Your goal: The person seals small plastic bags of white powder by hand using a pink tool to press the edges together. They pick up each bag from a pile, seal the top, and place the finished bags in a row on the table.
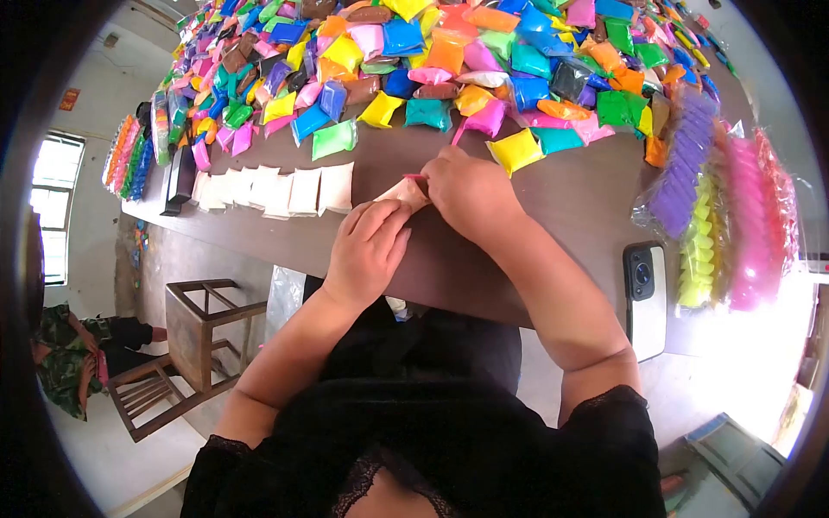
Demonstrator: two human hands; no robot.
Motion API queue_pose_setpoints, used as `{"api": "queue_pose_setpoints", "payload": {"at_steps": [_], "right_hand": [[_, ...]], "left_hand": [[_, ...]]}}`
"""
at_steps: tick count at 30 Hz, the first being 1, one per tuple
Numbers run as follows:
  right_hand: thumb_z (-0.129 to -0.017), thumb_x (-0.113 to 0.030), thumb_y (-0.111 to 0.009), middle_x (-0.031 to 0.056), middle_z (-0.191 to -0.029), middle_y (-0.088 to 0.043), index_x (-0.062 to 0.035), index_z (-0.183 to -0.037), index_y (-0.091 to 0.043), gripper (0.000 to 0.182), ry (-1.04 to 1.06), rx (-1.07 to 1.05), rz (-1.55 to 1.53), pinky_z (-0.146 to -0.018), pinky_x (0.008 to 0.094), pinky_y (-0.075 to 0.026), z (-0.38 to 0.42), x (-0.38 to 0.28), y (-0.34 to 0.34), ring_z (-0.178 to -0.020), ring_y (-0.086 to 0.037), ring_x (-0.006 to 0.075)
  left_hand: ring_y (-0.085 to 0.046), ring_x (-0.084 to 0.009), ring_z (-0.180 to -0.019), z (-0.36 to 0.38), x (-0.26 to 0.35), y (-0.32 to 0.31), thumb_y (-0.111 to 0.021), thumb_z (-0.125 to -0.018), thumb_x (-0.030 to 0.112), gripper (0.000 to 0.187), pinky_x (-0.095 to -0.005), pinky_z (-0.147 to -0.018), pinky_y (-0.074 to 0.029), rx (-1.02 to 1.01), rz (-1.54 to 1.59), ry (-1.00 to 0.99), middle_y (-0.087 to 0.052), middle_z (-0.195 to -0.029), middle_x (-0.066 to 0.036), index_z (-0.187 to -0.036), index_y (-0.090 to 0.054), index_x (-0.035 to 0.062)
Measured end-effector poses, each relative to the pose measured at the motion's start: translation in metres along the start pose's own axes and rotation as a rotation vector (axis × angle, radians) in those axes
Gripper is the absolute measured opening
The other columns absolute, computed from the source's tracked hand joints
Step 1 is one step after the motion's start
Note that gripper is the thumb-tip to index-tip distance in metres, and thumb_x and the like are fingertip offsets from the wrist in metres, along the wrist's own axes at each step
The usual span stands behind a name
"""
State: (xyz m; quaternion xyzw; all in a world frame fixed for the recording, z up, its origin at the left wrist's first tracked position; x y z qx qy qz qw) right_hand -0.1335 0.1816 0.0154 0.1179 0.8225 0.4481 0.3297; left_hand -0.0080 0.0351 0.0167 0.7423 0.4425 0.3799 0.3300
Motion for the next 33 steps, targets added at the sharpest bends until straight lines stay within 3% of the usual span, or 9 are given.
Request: {"api": "queue_pose_setpoints", "payload": {"at_steps": [3,9,16,18,20,22,28,30,33], "right_hand": [[-0.086,-0.013,-0.069,0.0078,-0.089,-0.064,-0.0093,-0.095,-0.070,0.010,0.051,0.110,-0.190,-0.068,0.0391,-0.054,0.002,-0.012,0.014,-0.083,-0.066,0.0295],[-0.087,-0.016,-0.068,0.0081,-0.093,-0.066,-0.0100,-0.096,-0.071,0.010,-0.014,0.084,-0.052,-0.070,0.0419,-0.054,0.000,0.017,0.000,-0.084,-0.067,0.0309],[-0.087,-0.011,-0.070,0.0109,-0.093,-0.067,-0.0062,-0.098,-0.071,0.012,0.010,0.220,-0.259,-0.072,0.0405,-0.054,0.001,0.010,0.004,-0.085,-0.067,0.0318],[-0.087,-0.011,-0.070,0.0118,-0.092,-0.067,-0.0058,-0.099,-0.071,0.012,-0.110,0.263,-0.366,-0.073,0.0395,-0.054,0.002,0.013,0.008,-0.086,-0.067,0.0310],[-0.087,-0.010,-0.070,0.0118,-0.092,-0.067,-0.0056,-0.099,-0.071,0.012,-0.122,0.233,-0.394,-0.074,0.0390,-0.054,0.003,0.013,0.010,-0.086,-0.067,0.0306],[-0.087,-0.010,-0.070,0.0117,-0.091,-0.067,-0.0055,-0.099,-0.071,0.012,-0.134,0.220,-0.424,-0.074,0.0385,-0.054,0.001,0.013,0.010,-0.086,-0.067,0.0302],[-0.087,-0.010,-0.068,0.0101,-0.091,-0.066,-0.0066,-0.098,-0.071,0.011,-0.032,0.158,-0.373,-0.073,0.0382,-0.054,0.003,0.011,0.006,-0.085,-0.066,0.0299],[-0.087,-0.011,-0.066,0.0083,-0.091,-0.063,-0.0099,-0.097,-0.070,0.011,0.176,0.091,-0.248,-0.069,0.0389,-0.054,0.003,0.003,0.002,-0.082,-0.066,0.0282],[-0.088,-0.014,-0.063,0.0069,-0.090,-0.061,-0.0132,-0.097,-0.069,0.011,0.126,0.038,0.008,-0.066,0.0394,-0.054,-0.003,0.001,-0.004,-0.080,-0.066,0.0265]], "left_hand": [[-0.058,-0.0299,-0.103,-0.002,-0.002,-0.001,-0.069,-0.081,0.005,0.034,-0.0425,-0.089,-0.049,0.054,0.022,-0.019,-0.058,-0.114,-0.007,-0.115,-0.064,0.0025],[-0.059,-0.0307,-0.103,-0.003,-0.004,0.003,-0.072,-0.083,0.008,0.035,-0.0409,-0.092,-0.049,0.021,0.032,-0.021,-0.059,-0.115,-0.010,-0.116,-0.064,0.0027],[-0.058,-0.0322,-0.105,-0.028,-0.011,0.009,-0.072,-0.086,0.012,0.048,-0.0423,-0.089,-0.050,-0.052,-0.052,0.123,-0.057,-0.115,-0.011,-0.130,-0.056,0.0080],[-0.059,-0.0312,-0.102,-0.029,-0.019,0.012,-0.071,-0.087,0.012,0.049,-0.0423,-0.087,-0.051,-0.069,0.633,0.616,-0.058,-0.108,-0.011,-0.132,-0.055,0.0067],[-0.060,-0.0305,-0.099,-0.024,-0.019,0.012,-0.072,-0.087,0.012,0.047,-0.0418,-0.084,-0.052,-0.123,0.663,0.702,-0.060,-0.104,-0.010,-0.132,-0.057,0.0064],[-0.060,-0.0302,-0.100,-0.021,-0.018,0.013,-0.073,-0.086,0.013,0.042,-0.0409,-0.086,-0.051,-0.121,-0.115,0.316,-0.061,-0.108,-0.010,-0.126,-0.062,0.0081],[-0.060,-0.0303,-0.103,-0.005,-0.006,0.001,-0.072,-0.083,0.012,0.037,-0.0405,-0.089,-0.049,-0.060,-0.053,-0.007,-0.059,-0.117,-0.010,-0.118,-0.064,0.0028],[-0.060,-0.0300,-0.104,-0.004,-0.007,-0.002,-0.072,-0.083,0.010,0.037,-0.0403,-0.090,-0.049,-0.043,-0.041,-0.008,-0.059,-0.119,-0.010,-0.117,-0.063,0.0002],[-0.060,-0.0297,-0.105,-0.004,-0.008,-0.001,-0.072,-0.083,0.009,0.037,-0.0404,-0.091,-0.049,-0.034,-0.005,0.033,-0.058,-0.120,-0.009,-0.118,-0.063,0.0014]]}}
Point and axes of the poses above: each hand's wrist, its own z-axis away from the middle knuckle, its own y-axis out of the back of the hand, x = y × z, the point moved 2 cm from there along -z, towards the middle knuckle
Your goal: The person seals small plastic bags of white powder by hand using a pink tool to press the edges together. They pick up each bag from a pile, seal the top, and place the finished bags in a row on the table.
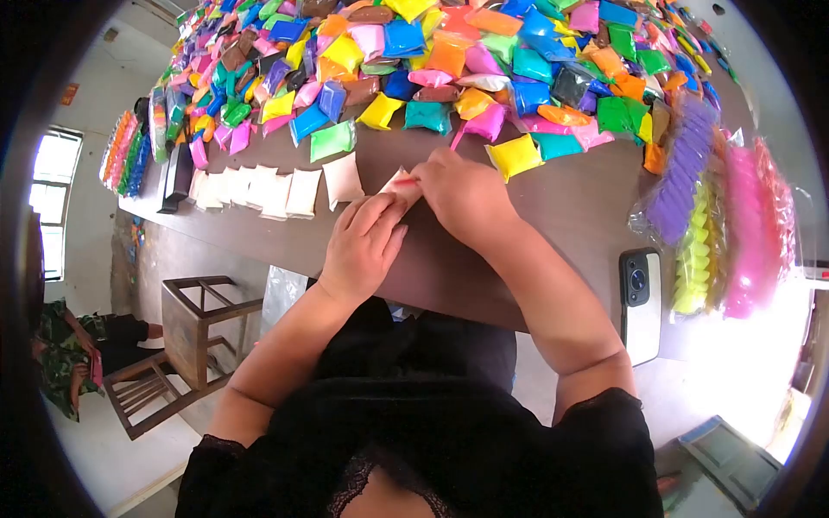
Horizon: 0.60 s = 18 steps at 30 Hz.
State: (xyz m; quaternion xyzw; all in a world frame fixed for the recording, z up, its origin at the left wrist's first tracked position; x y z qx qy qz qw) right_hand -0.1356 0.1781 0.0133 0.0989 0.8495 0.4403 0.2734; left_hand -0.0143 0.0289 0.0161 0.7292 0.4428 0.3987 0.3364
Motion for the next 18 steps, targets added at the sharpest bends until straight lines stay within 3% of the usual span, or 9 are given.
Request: {"api": "queue_pose_setpoints", "payload": {"at_steps": [4,7,11,13,15,18], "right_hand": [[-0.088,-0.014,-0.061,0.0063,-0.090,-0.062,-0.0131,-0.096,-0.068,0.011,-0.087,-0.032,0.093,-0.064,0.0402,-0.053,-0.007,0.007,-0.002,-0.081,-0.067,0.0267],[-0.088,-0.014,-0.061,0.0055,-0.090,-0.062,-0.0127,-0.095,-0.068,0.011,0.067,0.042,0.014,-0.065,0.0403,-0.054,-0.005,-0.004,0.000,-0.082,-0.068,0.0266],[-0.088,-0.012,-0.062,0.0076,-0.092,-0.063,-0.0114,-0.095,-0.068,0.009,-0.079,-0.067,0.147,-0.068,0.0404,-0.054,-0.012,0.006,-0.002,-0.083,-0.067,0.0286],[-0.088,-0.009,-0.066,0.0094,-0.094,-0.065,-0.0102,-0.096,-0.069,0.009,-0.073,0.141,-0.150,-0.071,0.0399,-0.054,-0.004,0.005,-0.001,-0.085,-0.067,0.0299],[-0.088,-0.009,-0.068,0.0097,-0.094,-0.065,-0.0092,-0.097,-0.070,0.009,-0.112,0.165,-0.177,-0.071,0.0394,-0.054,0.002,0.007,0.002,-0.084,-0.067,0.0301],[-0.089,-0.008,-0.069,0.0102,-0.094,-0.065,-0.0071,-0.098,-0.070,0.009,-0.172,0.177,-0.234,-0.072,0.0384,-0.053,0.005,0.009,0.008,-0.084,-0.066,0.0303]], "left_hand": [[-0.059,-0.0300,-0.105,-0.002,0.000,0.000,-0.070,-0.084,0.008,0.036,-0.0406,-0.092,-0.049,0.024,0.023,0.000,-0.058,-0.120,-0.009,-0.119,-0.064,0.0021],[-0.059,-0.0299,-0.105,-0.004,-0.001,0.000,-0.070,-0.084,0.008,0.036,-0.0406,-0.092,-0.048,0.030,0.033,0.012,-0.058,-0.120,-0.009,-0.119,-0.064,0.0024],[-0.059,-0.0299,-0.104,-0.002,0.000,0.003,-0.070,-0.084,0.008,0.035,-0.0407,-0.092,-0.048,0.012,0.042,-0.002,-0.057,-0.120,-0.009,-0.119,-0.064,0.0018],[-0.060,-0.0296,-0.105,-0.002,-0.004,0.006,-0.071,-0.085,0.010,0.035,-0.0404,-0.092,-0.049,0.020,0.068,0.014,-0.060,-0.119,-0.009,-0.118,-0.065,0.0027],[-0.060,-0.0296,-0.108,-0.005,-0.011,0.014,-0.072,-0.086,0.013,0.033,-0.0413,-0.093,-0.048,0.046,0.111,-0.018,-0.064,-0.117,-0.009,-0.118,-0.066,0.0042],[-0.060,-0.0306,-0.112,-0.013,-0.030,0.023,-0.073,-0.087,0.017,0.031,-0.0424,-0.098,-0.047,0.021,-0.063,0.024,-0.066,-0.117,-0.008,-0.116,-0.068,0.0058]]}}
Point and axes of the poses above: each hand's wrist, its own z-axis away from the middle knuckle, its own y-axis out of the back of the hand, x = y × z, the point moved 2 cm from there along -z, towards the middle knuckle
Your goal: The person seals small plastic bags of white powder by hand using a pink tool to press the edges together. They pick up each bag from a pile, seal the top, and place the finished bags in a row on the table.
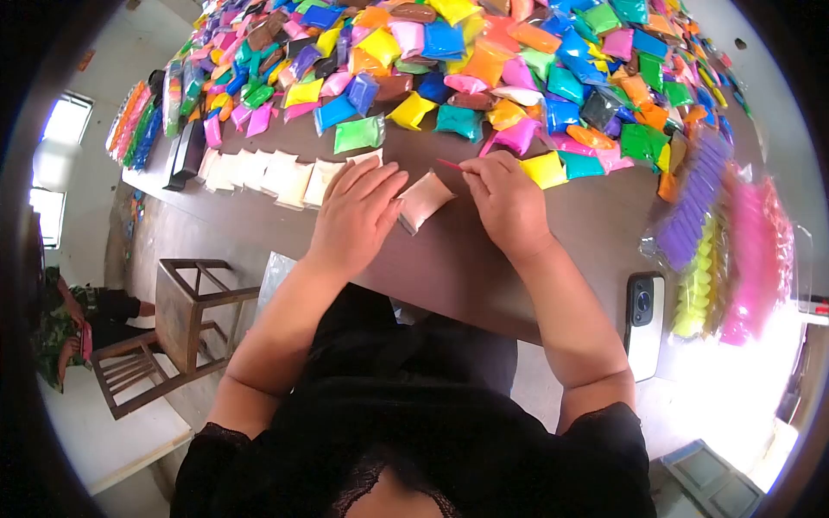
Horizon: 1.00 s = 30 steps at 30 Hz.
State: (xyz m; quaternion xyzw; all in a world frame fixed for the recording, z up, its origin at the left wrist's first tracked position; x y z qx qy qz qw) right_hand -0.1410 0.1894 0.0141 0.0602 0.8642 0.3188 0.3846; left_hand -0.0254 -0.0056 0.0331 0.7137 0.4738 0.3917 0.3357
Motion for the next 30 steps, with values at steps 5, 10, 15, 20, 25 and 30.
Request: {"api": "queue_pose_setpoints", "payload": {"at_steps": [5,10,15,20,25,30], "right_hand": [[-0.090,-0.007,-0.069,0.0116,-0.091,-0.064,-0.0043,-0.099,-0.069,0.010,-0.010,-0.027,-0.086,-0.072,0.0366,-0.052,-0.001,-0.003,-0.001,-0.083,-0.064,0.0303],[-0.088,-0.002,-0.070,0.0114,-0.090,-0.065,-0.0023,-0.098,-0.069,0.010,0.019,0.032,-0.154,-0.073,0.0353,-0.052,-0.004,-0.001,0.002,-0.082,-0.065,0.0274],[-0.088,0.000,-0.070,0.0106,-0.089,-0.065,0.0002,-0.097,-0.068,0.009,-0.069,0.085,-0.238,-0.072,0.0316,-0.051,-0.001,-0.002,0.005,-0.081,-0.064,0.0226],[-0.089,0.001,-0.070,0.0100,-0.089,-0.065,0.0006,-0.097,-0.068,0.009,0.048,0.066,-0.184,-0.071,0.0294,-0.050,-0.003,-0.005,0.005,-0.081,-0.063,0.0203],[-0.089,0.001,-0.070,0.0096,-0.090,-0.063,0.0012,-0.098,-0.067,0.009,0.088,0.059,-0.158,-0.072,0.0298,-0.050,-0.002,-0.005,0.005,-0.081,-0.062,0.0208],[-0.090,0.001,-0.070,0.0101,-0.091,-0.063,0.0018,-0.098,-0.067,0.009,0.016,0.058,-0.193,-0.072,0.0295,-0.050,-0.003,-0.005,0.003,-0.081,-0.062,0.0201]], "left_hand": [[-0.057,-0.0323,-0.121,0.017,-0.033,0.010,-0.074,-0.086,0.021,0.030,-0.0441,-0.106,-0.045,-0.130,0.081,0.011,-0.067,-0.117,-0.009,-0.111,-0.071,0.0054],[-0.053,-0.0324,-0.127,0.009,0.004,0.008,-0.074,-0.085,0.022,0.040,-0.0438,-0.106,-0.045,-0.045,0.133,-0.088,-0.062,-0.127,-0.013,-0.120,-0.066,0.0047],[-0.051,-0.0310,-0.129,0.009,0.024,-0.012,-0.075,-0.084,0.025,0.051,-0.0414,-0.105,-0.046,-0.099,0.076,-0.154,-0.051,-0.139,-0.012,-0.128,-0.060,0.0036],[-0.054,-0.0302,-0.117,0.020,0.025,0.008,-0.077,-0.082,0.028,0.056,-0.0411,-0.099,-0.048,-0.141,0.119,0.073,-0.053,-0.126,-0.010,-0.126,-0.057,0.0025],[-0.058,-0.0351,-0.107,0.023,0.014,0.006,-0.072,-0.085,0.013,0.049,-0.0453,-0.093,-0.051,-0.066,0.082,0.161,-0.054,-0.118,-0.013,-0.129,-0.053,0.0046],[-0.065,-0.0179,-0.110,0.004,-0.046,0.056,-0.062,-0.095,0.007,0.047,-0.0363,-0.087,-0.057,0.362,0.651,0.733,-0.064,-0.126,-0.012,-0.140,-0.051,0.0069]]}}
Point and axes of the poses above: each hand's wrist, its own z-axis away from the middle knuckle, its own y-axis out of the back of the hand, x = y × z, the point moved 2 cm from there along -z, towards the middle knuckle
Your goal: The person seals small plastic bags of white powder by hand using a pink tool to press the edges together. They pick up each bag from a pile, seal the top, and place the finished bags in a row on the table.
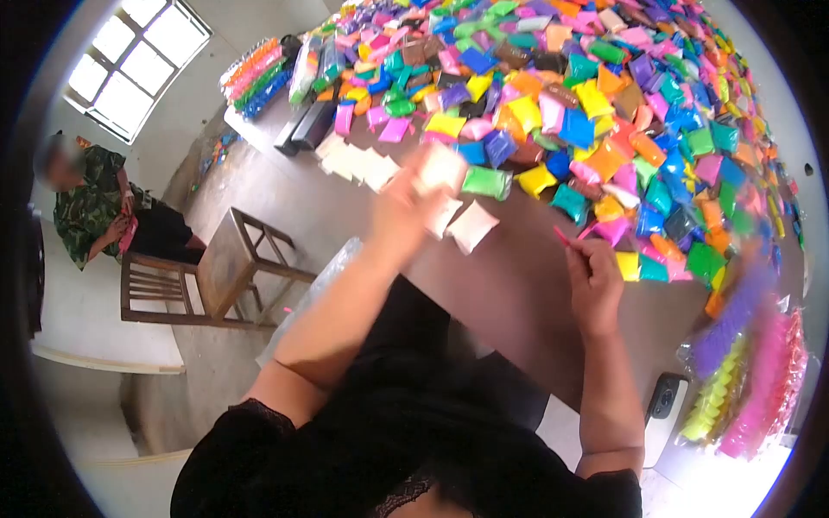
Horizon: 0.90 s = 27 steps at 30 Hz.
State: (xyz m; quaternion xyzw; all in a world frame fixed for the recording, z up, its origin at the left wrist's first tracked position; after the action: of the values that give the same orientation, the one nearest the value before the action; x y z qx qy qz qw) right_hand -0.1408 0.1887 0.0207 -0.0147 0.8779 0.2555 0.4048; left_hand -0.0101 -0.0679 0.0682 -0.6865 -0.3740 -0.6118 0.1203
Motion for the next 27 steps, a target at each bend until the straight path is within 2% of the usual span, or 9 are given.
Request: {"api": "queue_pose_setpoints", "payload": {"at_steps": [2,4,5,6,9,12,15,20,27], "right_hand": [[-0.089,0.001,-0.069,0.0110,-0.090,-0.064,0.0012,-0.097,-0.067,0.008,-0.059,-0.027,0.002,-0.075,0.0309,-0.050,0.001,-0.006,0.004,-0.083,-0.063,0.0221],[-0.089,0.001,-0.070,0.0113,-0.090,-0.064,0.0008,-0.097,-0.067,0.008,0.030,-0.027,0.019,-0.075,0.0316,-0.051,0.000,0.001,0.001,-0.083,-0.063,0.0233],[-0.089,0.001,-0.070,0.0117,-0.090,-0.064,0.0005,-0.096,-0.067,0.008,0.102,-0.039,0.038,-0.076,0.0323,-0.051,0.001,0.001,-0.001,-0.083,-0.063,0.0246],[-0.089,0.001,-0.070,0.0117,-0.090,-0.064,0.0005,-0.096,-0.067,0.008,0.105,-0.034,0.032,-0.076,0.0323,-0.051,-0.001,0.000,-0.002,-0.083,-0.063,0.0246],[-0.088,0.000,-0.070,0.0124,-0.088,-0.065,0.0002,-0.096,-0.068,0.008,0.033,-0.008,0.036,-0.076,0.0338,-0.051,0.005,0.002,0.000,-0.083,-0.064,0.0265],[-0.087,-0.003,-0.070,0.0129,-0.088,-0.066,-0.0011,-0.097,-0.069,0.010,-0.022,-0.051,0.080,-0.076,0.0355,-0.052,-0.001,0.000,0.006,-0.084,-0.065,0.0292],[-0.085,-0.010,-0.071,0.0137,-0.090,-0.067,-0.0033,-0.098,-0.071,0.015,-0.132,-0.204,0.078,-0.076,0.0373,-0.052,0.001,0.004,0.004,-0.085,-0.066,0.0313],[-0.085,-0.015,-0.071,0.0133,-0.090,-0.068,-0.0027,-0.095,-0.072,0.016,-0.257,-0.302,0.003,-0.076,0.0374,-0.052,0.000,0.006,0.008,-0.086,-0.067,0.0288],[-0.084,-0.016,-0.068,0.0120,-0.090,-0.069,-0.0047,-0.090,-0.072,0.013,-0.291,-0.542,0.064,-0.074,0.0385,-0.053,0.001,-0.007,0.013,-0.084,-0.067,0.0297]], "left_hand": [[-0.066,-0.0143,-0.108,-0.010,0.015,0.017,-0.063,-0.096,0.009,0.048,-0.0347,-0.085,-0.057,0.090,0.205,0.222,-0.065,-0.128,-0.011,-0.142,-0.051,0.0077],[-0.069,-0.0136,-0.099,-0.010,0.025,0.000,-0.065,-0.095,0.010,0.043,-0.0343,-0.085,-0.057,-0.235,0.046,0.339,-0.066,-0.127,-0.009,-0.138,-0.057,0.0084],[-0.068,-0.0167,-0.107,0.008,0.020,-0.026,-0.065,-0.095,0.010,0.035,-0.0343,-0.089,-0.056,-0.380,0.081,0.215,-0.067,-0.127,-0.010,-0.130,-0.064,0.0090],[-0.066,-0.0246,-0.115,0.030,0.021,-0.044,-0.066,-0.092,0.006,0.034,-0.0353,-0.094,-0.054,-0.307,-0.116,-0.352,-0.066,-0.127,-0.012,-0.126,-0.066,0.0091],[-0.055,-0.0326,-0.129,0.069,-0.002,-0.083,-0.062,-0.093,0.012,0.040,-0.0423,-0.106,-0.047,-0.341,-0.510,-0.814,-0.056,-0.139,-0.017,-0.133,-0.059,0.0074],[-0.041,-0.0385,-0.139,0.100,-0.009,-0.089,-0.065,-0.092,0.027,0.053,-0.0492,-0.117,-0.032,-0.583,-0.634,-0.732,-0.046,-0.146,-0.022,-0.138,-0.053,0.0021],[-0.037,-0.0402,-0.141,0.102,-0.005,-0.086,-0.067,-0.090,0.025,0.060,-0.0498,-0.117,-0.031,-0.641,-0.705,-0.699,-0.039,-0.151,-0.024,-0.140,-0.048,-0.0014],[-0.053,-0.0363,-0.125,0.099,-0.005,-0.081,-0.073,-0.084,0.009,0.049,-0.0459,-0.104,-0.046,-0.516,-0.477,-0.790,-0.053,-0.136,-0.016,-0.129,-0.058,-0.0034],[-0.057,-0.0308,-0.117,0.095,-0.003,-0.088,-0.074,-0.082,0.006,0.042,-0.0427,-0.098,-0.050,-0.482,-0.495,-0.779,-0.058,-0.127,-0.011,-0.123,-0.063,-0.0021]]}}
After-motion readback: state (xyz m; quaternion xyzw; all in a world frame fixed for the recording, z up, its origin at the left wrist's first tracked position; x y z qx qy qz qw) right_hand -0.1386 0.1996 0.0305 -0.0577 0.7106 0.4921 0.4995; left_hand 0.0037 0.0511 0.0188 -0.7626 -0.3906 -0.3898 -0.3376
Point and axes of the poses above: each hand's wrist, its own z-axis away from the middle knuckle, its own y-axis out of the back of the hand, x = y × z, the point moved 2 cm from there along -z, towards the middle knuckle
